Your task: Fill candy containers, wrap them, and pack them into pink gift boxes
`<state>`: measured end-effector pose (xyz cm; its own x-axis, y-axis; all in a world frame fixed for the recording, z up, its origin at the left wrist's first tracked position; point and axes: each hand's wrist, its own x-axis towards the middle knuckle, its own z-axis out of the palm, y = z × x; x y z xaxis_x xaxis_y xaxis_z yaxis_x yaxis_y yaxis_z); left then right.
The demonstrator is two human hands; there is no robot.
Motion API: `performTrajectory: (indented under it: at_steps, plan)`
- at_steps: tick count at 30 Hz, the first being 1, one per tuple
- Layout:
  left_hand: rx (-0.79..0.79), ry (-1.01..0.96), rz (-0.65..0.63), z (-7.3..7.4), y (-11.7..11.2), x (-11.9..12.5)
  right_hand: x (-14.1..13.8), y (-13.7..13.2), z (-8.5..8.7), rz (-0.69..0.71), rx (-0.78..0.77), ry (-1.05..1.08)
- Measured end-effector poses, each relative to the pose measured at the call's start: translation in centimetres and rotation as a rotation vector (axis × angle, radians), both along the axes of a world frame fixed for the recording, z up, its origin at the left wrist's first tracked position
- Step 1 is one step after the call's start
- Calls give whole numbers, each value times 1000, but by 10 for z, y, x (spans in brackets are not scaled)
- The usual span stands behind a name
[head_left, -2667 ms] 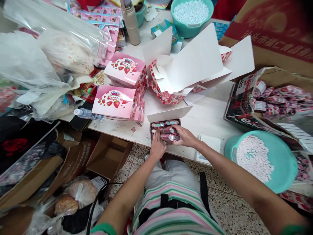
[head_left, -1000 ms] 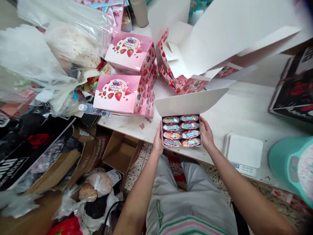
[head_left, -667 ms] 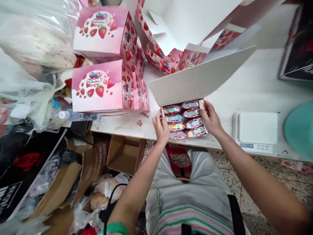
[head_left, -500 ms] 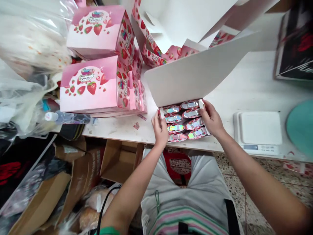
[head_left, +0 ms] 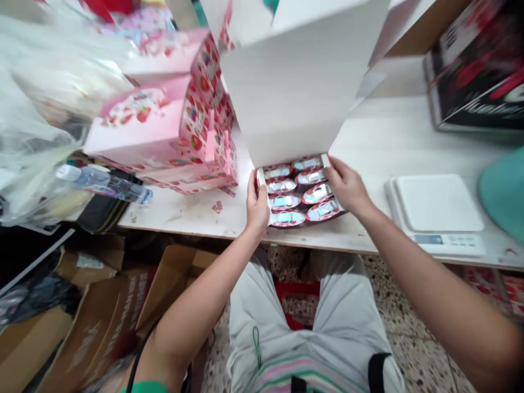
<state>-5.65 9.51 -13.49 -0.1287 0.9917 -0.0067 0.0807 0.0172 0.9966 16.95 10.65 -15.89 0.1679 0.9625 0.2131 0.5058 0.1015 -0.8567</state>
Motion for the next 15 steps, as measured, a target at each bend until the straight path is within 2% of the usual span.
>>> performTrajectory:
  at_steps: [2, 4, 8, 11, 15]
  plan:
    - [-4, 45, -31, 0, 2, -8, 0, 2, 0, 0, -16, 15]
    - [-5, 93, -100, 0, 7, -18, 0, 7, 0, 66, 4, 78]
    - [231, 196, -141, -6, 20, -33, 1, 22, -8, 182, 161, 157]
    - [370, 133, -186, -7, 24, -33, 1, 26, -15, 259, 158, 230]
    - [399, 58, -190, -6, 21, -30, 1, 22, -15, 242, 127, 285]
